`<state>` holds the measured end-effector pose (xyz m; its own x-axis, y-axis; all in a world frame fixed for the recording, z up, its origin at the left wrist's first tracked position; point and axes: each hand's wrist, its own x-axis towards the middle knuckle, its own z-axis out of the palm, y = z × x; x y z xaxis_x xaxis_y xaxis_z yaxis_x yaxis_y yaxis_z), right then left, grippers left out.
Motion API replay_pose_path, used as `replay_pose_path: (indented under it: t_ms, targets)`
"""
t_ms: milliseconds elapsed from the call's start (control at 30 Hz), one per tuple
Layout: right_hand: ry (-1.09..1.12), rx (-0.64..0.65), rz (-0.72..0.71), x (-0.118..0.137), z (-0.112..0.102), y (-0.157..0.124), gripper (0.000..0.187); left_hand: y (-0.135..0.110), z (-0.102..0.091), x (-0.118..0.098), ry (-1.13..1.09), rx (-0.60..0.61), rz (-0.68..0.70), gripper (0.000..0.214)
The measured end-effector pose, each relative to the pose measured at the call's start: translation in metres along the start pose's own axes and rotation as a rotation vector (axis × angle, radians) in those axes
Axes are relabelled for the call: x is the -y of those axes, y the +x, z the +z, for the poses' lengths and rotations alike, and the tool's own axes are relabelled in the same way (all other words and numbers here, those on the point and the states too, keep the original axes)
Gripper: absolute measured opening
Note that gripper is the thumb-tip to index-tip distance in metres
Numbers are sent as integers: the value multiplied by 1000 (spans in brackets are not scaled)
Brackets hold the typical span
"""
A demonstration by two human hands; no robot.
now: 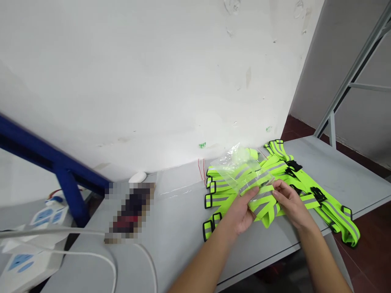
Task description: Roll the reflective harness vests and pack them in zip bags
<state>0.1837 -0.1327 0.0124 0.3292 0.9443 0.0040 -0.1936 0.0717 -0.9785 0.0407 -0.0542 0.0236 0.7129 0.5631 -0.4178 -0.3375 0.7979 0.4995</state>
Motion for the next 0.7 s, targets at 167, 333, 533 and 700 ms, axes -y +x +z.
replay_pose_path:
  t_ms: [167,333,533,700]
  targets:
    - [-43,-196,-42,3,1,1,30,-6,1,-1,196,91,30,50]
    - [12,-456,-71,-3,19,3,35,-6,2,6,300,112,50,57]
    - [-129,-484,-160,-9,20,6,29,1,1,7,192,-14,45,46]
    - [-524,-2,-251,7,-2,-6,40,2,0,-9,74,-66,83,33]
